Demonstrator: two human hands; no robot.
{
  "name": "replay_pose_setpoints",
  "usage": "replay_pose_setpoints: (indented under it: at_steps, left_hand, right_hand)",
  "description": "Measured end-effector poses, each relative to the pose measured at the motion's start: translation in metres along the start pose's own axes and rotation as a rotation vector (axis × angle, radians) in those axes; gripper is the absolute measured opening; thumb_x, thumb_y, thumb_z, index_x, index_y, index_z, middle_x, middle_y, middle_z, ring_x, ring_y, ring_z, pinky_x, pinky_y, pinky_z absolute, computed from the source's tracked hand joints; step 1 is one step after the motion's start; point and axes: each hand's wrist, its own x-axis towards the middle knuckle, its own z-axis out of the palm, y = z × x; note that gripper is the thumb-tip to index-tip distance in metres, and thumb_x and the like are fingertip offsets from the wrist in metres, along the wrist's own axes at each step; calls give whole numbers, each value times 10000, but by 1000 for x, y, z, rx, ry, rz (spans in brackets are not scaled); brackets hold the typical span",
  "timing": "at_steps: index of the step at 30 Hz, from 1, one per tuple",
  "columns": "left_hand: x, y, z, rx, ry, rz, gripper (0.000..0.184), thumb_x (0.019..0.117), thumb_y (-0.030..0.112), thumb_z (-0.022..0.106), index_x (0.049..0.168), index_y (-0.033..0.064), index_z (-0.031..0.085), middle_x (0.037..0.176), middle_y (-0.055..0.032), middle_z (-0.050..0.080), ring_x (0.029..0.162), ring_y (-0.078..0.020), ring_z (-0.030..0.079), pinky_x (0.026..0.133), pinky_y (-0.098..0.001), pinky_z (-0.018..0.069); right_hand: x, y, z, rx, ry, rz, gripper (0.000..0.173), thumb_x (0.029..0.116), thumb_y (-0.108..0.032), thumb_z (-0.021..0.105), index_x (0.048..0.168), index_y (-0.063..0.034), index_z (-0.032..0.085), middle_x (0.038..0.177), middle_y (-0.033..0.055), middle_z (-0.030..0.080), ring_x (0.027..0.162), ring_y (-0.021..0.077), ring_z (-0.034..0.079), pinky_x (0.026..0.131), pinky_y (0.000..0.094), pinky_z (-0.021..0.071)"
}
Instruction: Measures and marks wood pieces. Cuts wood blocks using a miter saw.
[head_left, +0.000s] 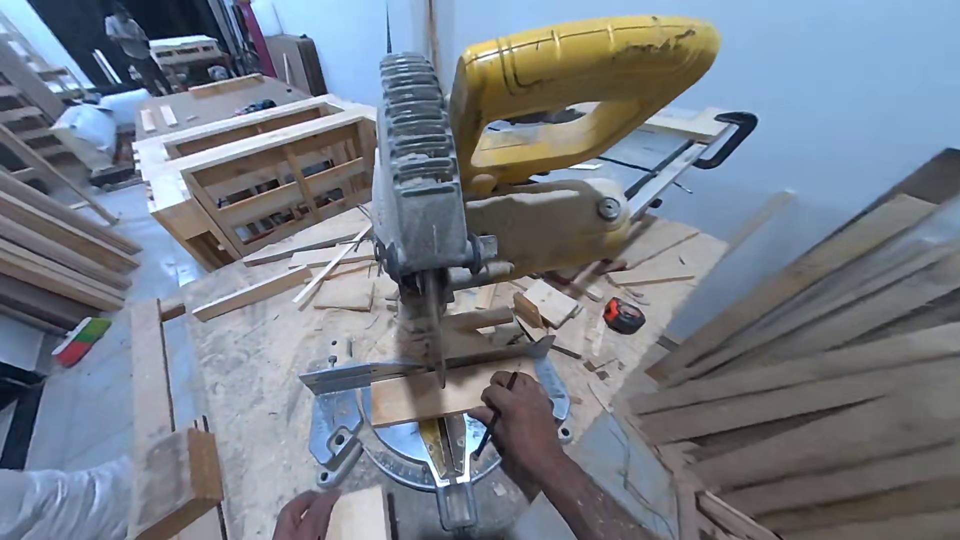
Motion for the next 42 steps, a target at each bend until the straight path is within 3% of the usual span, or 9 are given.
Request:
replay_pose_setpoints:
  at_steps: [6, 9, 12, 14, 17, 21, 26, 37, 42]
  left_hand:
    - [72, 52, 1, 99, 39, 36, 960, 687, 325, 927, 1522, 173, 478, 1419, -192, 502, 1241, -339, 576, 1002, -485, 546]
    - [121, 60, 8, 96, 18, 20, 956, 748, 297, 874, 1565, 136, 404, 1443, -203, 517, 1305, -359, 547, 1085, -516, 485]
    - [134, 56, 17, -94, 92, -59, 1011, 737, 248, 885, 1576, 97, 342, 1344, -129, 613, 1183, -264, 628, 1042, -452, 519]
    - [130, 49, 23, -263, 144, -120, 898, 777, 223, 855, 1531, 50, 398, 1265, -117, 646, 1063, -229, 669, 952, -430, 566]
    - [127, 39, 30, -467, 169, -173, 573, 925, 218, 716, 1424, 8, 530, 1251, -123, 671, 1058, -202, 679, 948, -411, 564]
    - [139, 45, 34, -414, 201, -215, 250, 1005, 248, 594, 1154, 97, 727, 1005, -42, 728, 936, -158, 692, 882, -423, 567]
    - [147, 51, 35, -321, 213, -278, 219, 990, 272, 615, 1095, 124, 739, 996, -48, 720, 950, -199, 683, 881, -489, 543]
    - [153, 64, 34, -264, 200, -274, 336, 908, 353, 746, 1138, 109, 741, 1074, -83, 735, 1047, -226, 695, 972, -499, 538]
    - [155, 63, 31, -292, 213, -313, 295, 879, 332, 793, 1086, 126, 759, 1000, -38, 753, 962, -180, 711, 927, -470, 554]
  right_hand:
    - [-10, -32, -12, 77, -39, 19, 362, 972, -435, 629, 1050, -102, 747, 1177, 107, 726, 1168, 328, 653, 1053, 541, 475]
    - [-11, -63, -4, 251, -152, -62, 496, 944, -467, 665, 1283, -106, 685, 1293, 117, 678, 1260, 315, 600, 1100, 509, 454]
    - [4, -82, 19, 221, -193, -12, 595, 922, -456, 684, 1397, -107, 609, 1387, 131, 624, 1345, 322, 537, 1180, 491, 374]
    - [11, -86, 35, 213, -107, 19, 520, 913, -400, 696, 1350, -121, 663, 1391, 122, 636, 1332, 325, 555, 1173, 498, 378]
    - [13, -85, 45, 206, -60, 48, 466, 904, -430, 698, 1295, -177, 705, 1386, 69, 651, 1308, 282, 574, 1165, 475, 382]
    - [12, -85, 49, 181, -19, 28, 443, 892, -471, 702, 1243, -203, 731, 1293, 46, 700, 1244, 259, 616, 1137, 473, 411]
    - [12, -84, 51, 159, 14, 13, 434, 889, -501, 702, 1210, -211, 744, 1197, 48, 726, 1183, 260, 641, 1107, 470, 440]
    - [14, -85, 45, 198, -39, 66, 473, 877, -504, 712, 1248, -210, 719, 1217, 40, 718, 1214, 242, 624, 1141, 456, 406]
    - [14, -86, 43, 178, -53, 70, 466, 882, -478, 709, 1255, -199, 714, 1217, 42, 718, 1215, 246, 623, 1147, 451, 399]
